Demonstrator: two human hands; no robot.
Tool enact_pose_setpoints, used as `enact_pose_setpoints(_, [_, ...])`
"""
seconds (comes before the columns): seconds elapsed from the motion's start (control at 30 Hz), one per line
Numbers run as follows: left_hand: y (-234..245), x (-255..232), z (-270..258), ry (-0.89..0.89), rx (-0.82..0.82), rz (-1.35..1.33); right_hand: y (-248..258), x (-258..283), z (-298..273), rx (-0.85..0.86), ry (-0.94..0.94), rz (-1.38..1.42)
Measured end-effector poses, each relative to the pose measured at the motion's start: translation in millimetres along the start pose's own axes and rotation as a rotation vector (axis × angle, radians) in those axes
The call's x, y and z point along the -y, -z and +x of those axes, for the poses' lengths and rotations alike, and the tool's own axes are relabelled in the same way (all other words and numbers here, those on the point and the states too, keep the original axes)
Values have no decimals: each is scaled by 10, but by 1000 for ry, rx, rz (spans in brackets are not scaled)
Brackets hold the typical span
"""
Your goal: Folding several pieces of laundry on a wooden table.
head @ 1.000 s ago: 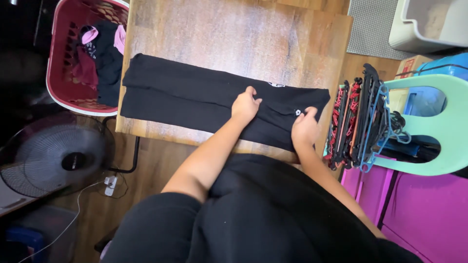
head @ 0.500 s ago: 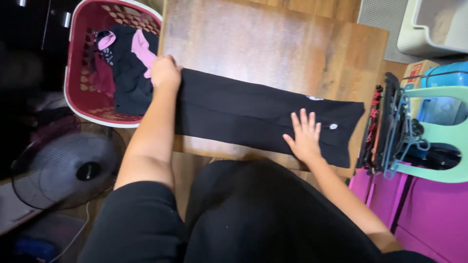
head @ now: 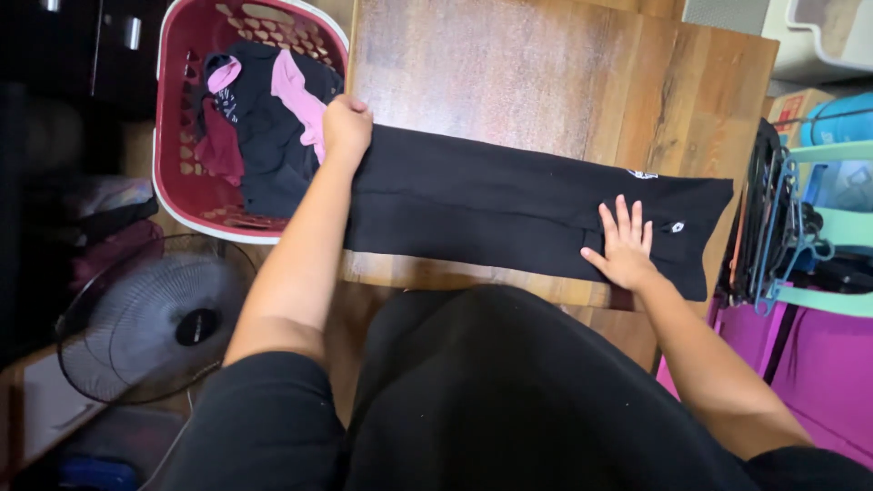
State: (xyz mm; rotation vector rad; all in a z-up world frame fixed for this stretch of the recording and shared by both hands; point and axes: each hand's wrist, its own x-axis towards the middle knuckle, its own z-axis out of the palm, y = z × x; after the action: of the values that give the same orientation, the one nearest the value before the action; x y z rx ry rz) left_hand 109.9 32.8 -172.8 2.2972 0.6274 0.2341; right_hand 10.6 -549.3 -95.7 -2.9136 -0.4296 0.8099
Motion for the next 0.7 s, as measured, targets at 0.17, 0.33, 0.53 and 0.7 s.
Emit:
enact_pose_setpoints(0.17, [559, -600, -523, 46, -158, 4, 7, 5, 17, 27, -30, 1])
enact_pose_setpoints(0.33, [840, -1211, -1282, 110, 58, 218, -50, -40, -21, 11, -15, 14])
enact_pose_setpoints(0.53, [627, -611, -1332, 333, 155, 468, 23, 18, -32, -12, 3, 50])
enact_pose_setpoints(0.7, [797, -447, -1043, -2, 405, -51, 321, 171, -78, -30, 36, 162])
